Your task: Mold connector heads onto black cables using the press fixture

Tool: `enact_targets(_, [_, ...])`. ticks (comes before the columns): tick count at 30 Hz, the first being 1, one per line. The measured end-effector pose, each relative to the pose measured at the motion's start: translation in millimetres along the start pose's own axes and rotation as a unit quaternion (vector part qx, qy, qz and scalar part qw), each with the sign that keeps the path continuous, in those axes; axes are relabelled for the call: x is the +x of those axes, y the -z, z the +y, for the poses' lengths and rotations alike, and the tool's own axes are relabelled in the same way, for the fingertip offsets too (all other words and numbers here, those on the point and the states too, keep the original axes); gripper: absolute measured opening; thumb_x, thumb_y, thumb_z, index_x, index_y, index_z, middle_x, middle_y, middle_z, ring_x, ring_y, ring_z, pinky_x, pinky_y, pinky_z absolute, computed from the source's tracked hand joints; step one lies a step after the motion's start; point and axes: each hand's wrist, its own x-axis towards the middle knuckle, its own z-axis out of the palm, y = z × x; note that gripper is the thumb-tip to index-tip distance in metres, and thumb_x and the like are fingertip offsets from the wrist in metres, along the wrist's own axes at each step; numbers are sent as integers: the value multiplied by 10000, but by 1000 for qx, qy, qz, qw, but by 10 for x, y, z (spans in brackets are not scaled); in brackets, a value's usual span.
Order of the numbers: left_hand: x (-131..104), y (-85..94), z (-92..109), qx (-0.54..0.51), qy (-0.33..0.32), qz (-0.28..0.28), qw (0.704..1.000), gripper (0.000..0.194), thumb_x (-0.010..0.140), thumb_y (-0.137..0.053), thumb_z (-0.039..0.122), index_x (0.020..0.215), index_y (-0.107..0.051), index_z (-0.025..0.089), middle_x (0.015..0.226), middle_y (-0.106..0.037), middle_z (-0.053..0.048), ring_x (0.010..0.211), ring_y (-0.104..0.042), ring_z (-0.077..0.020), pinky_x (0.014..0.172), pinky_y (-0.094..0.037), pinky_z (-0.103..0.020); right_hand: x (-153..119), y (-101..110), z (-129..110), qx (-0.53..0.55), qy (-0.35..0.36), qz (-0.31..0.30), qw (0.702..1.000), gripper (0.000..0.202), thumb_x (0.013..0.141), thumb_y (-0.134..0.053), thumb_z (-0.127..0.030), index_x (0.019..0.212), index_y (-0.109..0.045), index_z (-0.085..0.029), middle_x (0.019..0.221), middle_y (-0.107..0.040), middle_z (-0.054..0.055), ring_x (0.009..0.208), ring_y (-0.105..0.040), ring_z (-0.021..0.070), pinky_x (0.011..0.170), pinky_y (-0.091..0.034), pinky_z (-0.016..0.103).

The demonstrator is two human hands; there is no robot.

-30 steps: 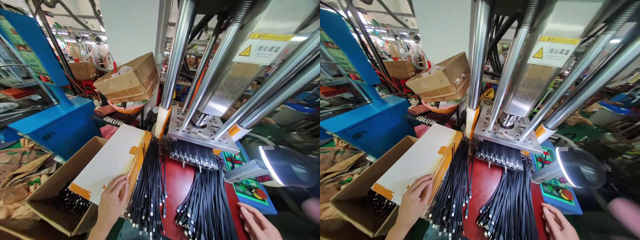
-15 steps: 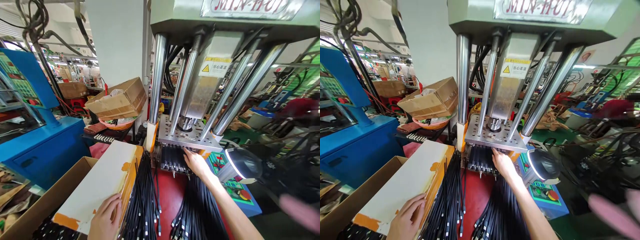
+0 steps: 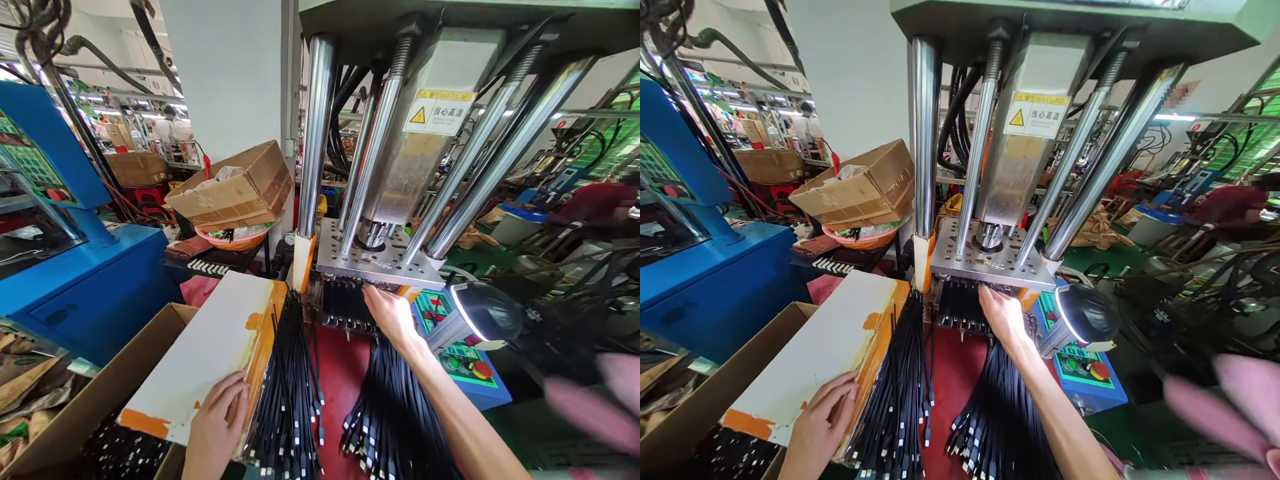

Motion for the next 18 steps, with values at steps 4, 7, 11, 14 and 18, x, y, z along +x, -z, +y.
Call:
enact_targets(4, [182,162,138,-66,16,-65,996,270,1071,-555,363,1200,-779,283,1324,-801,-63,1218,-784,-279,1021,-673,-411,-602,831,14,54,30,159,985,347,1119,-518,-368,1114,-817,-192,818,-755,49,725,-709,157,693,-525,261])
enact_targets(7, [446,259,415,-142,7,-138,980,517,1063,-571,539,1498,-617,264,1558,-651,-128,1431,-641,-326,1180,-554,-522,-807,1421,-40,131,69,212,966,290,1096,-586,-428,1081,-811,-244,932,-753,42,757,-713,162,687,-554,271])
enact_targets(11, [533,138,910,-375,22,-346,860,937,940,-438,895,1604,-526,240,1616,-579,-185,1502,-560,-365,1245,-456,-585,-995,1626,-281,245,112,115,956,272,1109,-565,-392,1048,-806,-282,941,-800,38,806,-776,193,734,-633,302])
enact_targets(14, [243,-145,1329,-556,75,-490,667,958,887,-449,943,1585,-554,295,1532,-651,-172,1449,-607,-364,1253,-430,-583,-1191,1503,-486,309,105,37,945,258,1110,-553,-337,1043,-794,-271,879,-792,41,747,-775,189,673,-639,281])
enact_targets(18, [-269,-492,1754,-660,142,-530,514,905,804,-562,951,1492,-592,365,1287,-739,-149,1233,-715,-366,1054,-555,-531,-1398,1384,-675,334,80,8,939,256,1120,-529,-303,1008,-753,-251,849,-763,33,712,-748,160,646,-615,235])
